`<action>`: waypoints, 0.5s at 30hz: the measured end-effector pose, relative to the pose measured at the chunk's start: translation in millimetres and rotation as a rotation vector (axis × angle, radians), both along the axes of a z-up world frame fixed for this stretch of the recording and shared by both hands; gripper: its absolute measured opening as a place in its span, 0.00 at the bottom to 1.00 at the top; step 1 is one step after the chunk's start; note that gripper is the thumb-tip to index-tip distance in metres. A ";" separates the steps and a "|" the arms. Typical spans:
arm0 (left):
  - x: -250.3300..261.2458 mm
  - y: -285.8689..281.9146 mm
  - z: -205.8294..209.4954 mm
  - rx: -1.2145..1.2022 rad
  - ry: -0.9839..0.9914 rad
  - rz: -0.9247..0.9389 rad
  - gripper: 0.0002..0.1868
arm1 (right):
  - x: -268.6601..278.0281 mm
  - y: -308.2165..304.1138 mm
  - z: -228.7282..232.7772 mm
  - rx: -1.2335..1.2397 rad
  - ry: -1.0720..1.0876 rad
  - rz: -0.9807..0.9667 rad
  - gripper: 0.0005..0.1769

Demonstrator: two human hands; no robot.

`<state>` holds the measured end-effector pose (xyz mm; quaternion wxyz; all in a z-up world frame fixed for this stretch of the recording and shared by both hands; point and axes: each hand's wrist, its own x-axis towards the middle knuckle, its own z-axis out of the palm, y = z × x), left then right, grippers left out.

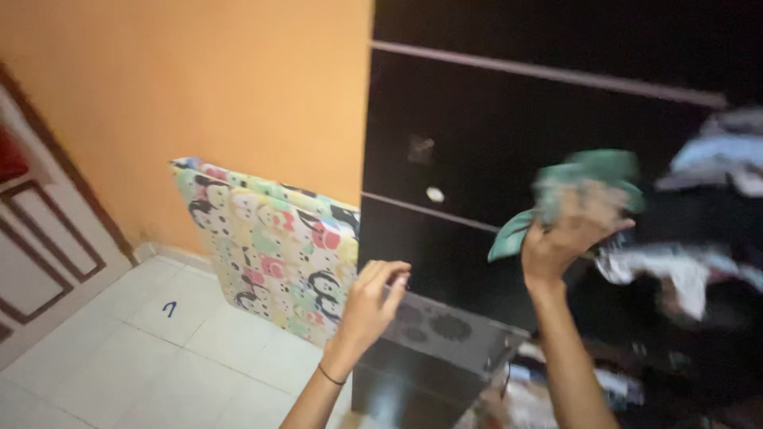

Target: The person wipes a wooden table, a black cabinet, and a pink wall using a green cloth. The person repeatedly wipes the same areas multiple times.

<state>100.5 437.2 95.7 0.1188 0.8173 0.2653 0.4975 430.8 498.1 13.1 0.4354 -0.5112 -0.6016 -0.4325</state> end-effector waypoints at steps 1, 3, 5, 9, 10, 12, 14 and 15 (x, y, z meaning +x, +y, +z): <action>-2.2 -1.5 -10.7 0.020 0.024 -0.008 0.08 | 3.1 -2.3 -20.0 -0.046 -0.102 0.006 0.25; -8.2 -12.6 -37.8 0.035 0.075 -0.034 0.09 | -2.5 -11.2 -73.1 -0.171 -0.295 0.020 0.22; -12.8 -16.0 -54.0 0.023 0.121 -0.043 0.11 | -6.3 -15.2 -112.5 -0.186 -0.445 0.109 0.16; 21.0 -14.5 -57.4 -0.017 0.125 -0.016 0.18 | 4.9 -45.3 -98.6 0.152 0.178 -0.072 0.21; 34.9 -9.9 -63.4 0.079 0.197 -0.040 0.25 | -7.5 -46.3 -87.5 0.114 0.280 -0.067 0.23; 69.3 0.9 -88.8 0.277 0.340 -0.071 0.41 | -38.0 -52.9 -68.5 0.043 0.488 -0.036 0.28; 101.1 33.1 -118.5 0.466 0.353 -0.193 0.55 | -63.1 -58.3 -57.0 -0.252 0.536 0.421 0.36; 110.3 55.9 -132.4 0.492 0.331 -0.181 0.55 | -71.3 -57.2 -54.0 -0.400 0.537 0.654 0.41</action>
